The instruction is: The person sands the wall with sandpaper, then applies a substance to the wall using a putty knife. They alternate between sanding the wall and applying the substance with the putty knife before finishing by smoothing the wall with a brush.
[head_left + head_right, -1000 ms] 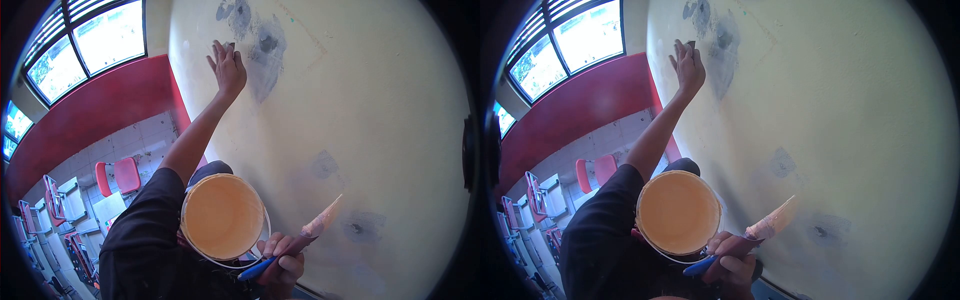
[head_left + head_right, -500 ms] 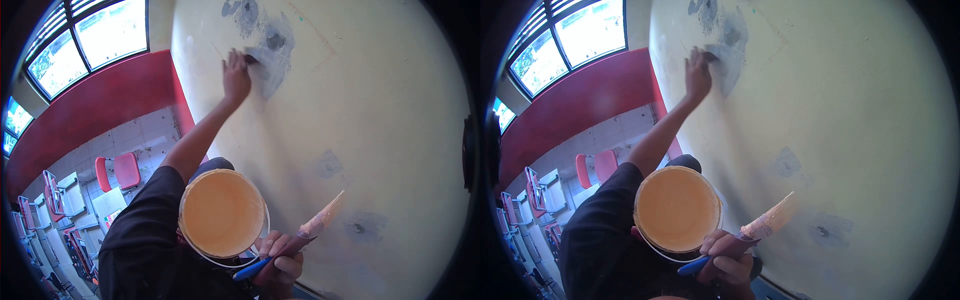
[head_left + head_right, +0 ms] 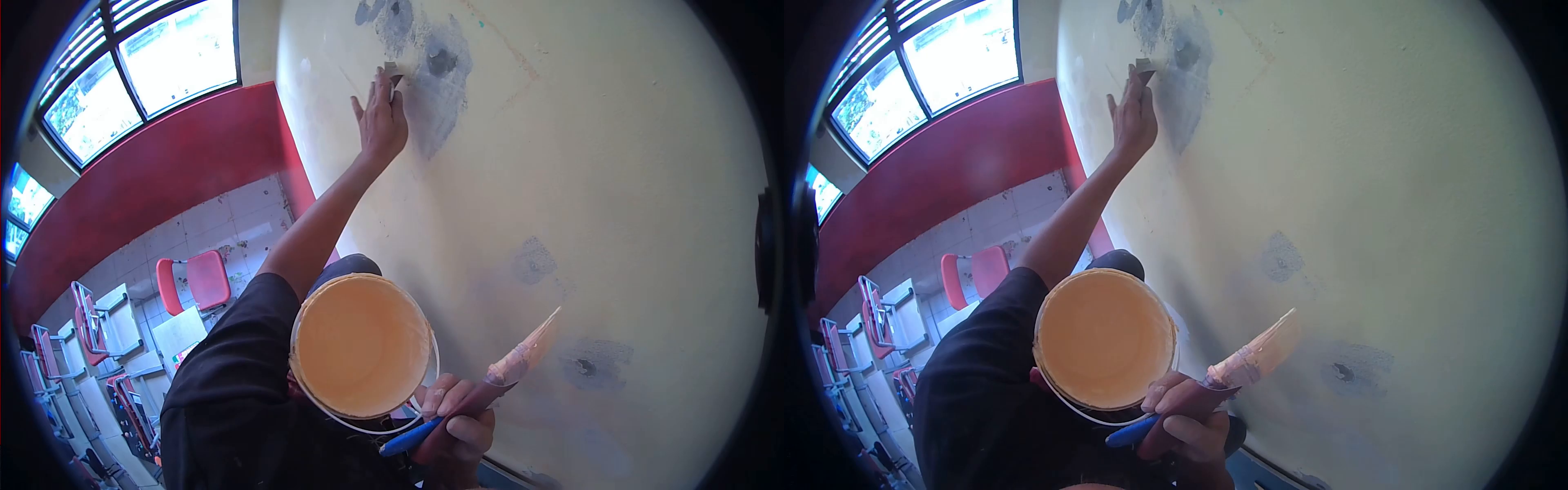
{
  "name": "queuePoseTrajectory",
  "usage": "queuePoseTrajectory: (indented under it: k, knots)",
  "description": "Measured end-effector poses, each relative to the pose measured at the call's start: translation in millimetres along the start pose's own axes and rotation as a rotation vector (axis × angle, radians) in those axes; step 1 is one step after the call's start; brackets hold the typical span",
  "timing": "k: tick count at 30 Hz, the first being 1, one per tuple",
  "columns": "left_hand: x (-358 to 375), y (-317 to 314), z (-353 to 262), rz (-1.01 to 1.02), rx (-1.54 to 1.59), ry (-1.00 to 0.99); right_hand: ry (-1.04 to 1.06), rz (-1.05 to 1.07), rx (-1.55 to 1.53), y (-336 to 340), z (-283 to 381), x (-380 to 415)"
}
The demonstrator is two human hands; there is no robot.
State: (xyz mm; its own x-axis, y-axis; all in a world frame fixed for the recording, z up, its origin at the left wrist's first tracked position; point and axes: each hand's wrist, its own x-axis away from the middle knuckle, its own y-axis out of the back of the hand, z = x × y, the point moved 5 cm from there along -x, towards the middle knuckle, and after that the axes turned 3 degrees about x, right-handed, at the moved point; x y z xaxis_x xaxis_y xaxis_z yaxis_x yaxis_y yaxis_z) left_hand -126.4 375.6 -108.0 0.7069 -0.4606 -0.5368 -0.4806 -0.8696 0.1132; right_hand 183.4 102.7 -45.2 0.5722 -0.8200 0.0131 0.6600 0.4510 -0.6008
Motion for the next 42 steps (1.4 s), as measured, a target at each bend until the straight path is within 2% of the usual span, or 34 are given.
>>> queuePoseTrajectory:
  k: [2, 5, 6, 12, 15, 18, 21, 22, 25, 26, 29, 30, 33, 34, 37, 38, 42]
  knots:
    - [-4.9, -1.2, 14.4, -0.025, -0.106, 0.066, 0.004, -0.024, 0.017, 3.3, 3.2, 1.2]
    - [-5.7, -3.5, 27.9, 0.258, -0.395, 0.243, 0.020, -0.022, -0.027, 11.3, 3.4, 1.9]
    - [-4.5, -5.9, 29.9, 0.369, -0.451, 0.240, 0.014, -0.021, -0.027, 10.9, 2.9, 1.4]
    - [-8.0, 15.5, 2.5, -0.125, -0.607, -0.211, -0.001, -0.027, 0.001, 10.0, 0.5, 1.5]
    - [-11.1, 20.8, -8.7, -0.103, -0.647, -0.276, 0.015, -0.012, -0.016, 9.8, 1.0, -0.4]
    - [-8.2, 26.4, -23.7, 0.002, -0.576, -0.357, 0.012, -0.013, -0.018, 9.1, -0.5, 0.7]
    - [-11.0, 31.1, -30.8, 0.128, -0.291, -0.505, 0.011, -0.008, -0.030, 8.3, -1.4, 0.6]
    - [-10.8, 31.7, -32.7, 0.006, -0.176, -0.542, 0.009, 0.000, -0.031, 8.6, -1.6, 0.2]
    - [-9.4, 14.5, -13.4, 0.123, 0.030, -0.191, -0.004, 0.005, -0.023, 7.8, -1.5, 0.7]
    - [-3.6, 15.5, -21.4, 0.013, 0.089, -0.271, -0.005, 0.004, -0.020, 7.2, -1.2, 0.9]
    - [0.6, 8.3, -20.4, -0.146, 0.376, -0.066, -0.027, 0.007, -0.064, 4.8, -2.1, 0.6]
    - [1.7, 7.1, -20.1, -0.112, 0.354, -0.015, -0.019, 0.008, -0.055, 3.9, -2.1, 0.1]
    - [0.8, -5.3, -14.6, -0.176, 0.417, 0.048, -0.015, -0.002, -0.026, 0.5, -0.6, -0.3]
    - [4.4, -10.1, -16.6, -0.097, 0.306, 0.069, -0.021, -0.011, -0.018, -1.2, 0.6, 0.0]
    - [22.0, -17.2, -35.0, -0.149, 0.256, 0.015, -0.031, -0.021, -0.035, -1.6, -0.2, 0.2]
    - [30.5, -18.1, -41.2, -0.069, 0.320, 0.031, -0.033, -0.023, -0.046, -0.9, -0.9, 0.3]
    - [31.5, -22.2, -47.7, 0.029, 0.259, 0.039, -0.036, 0.005, -0.042, 0.9, -1.9, 0.3]
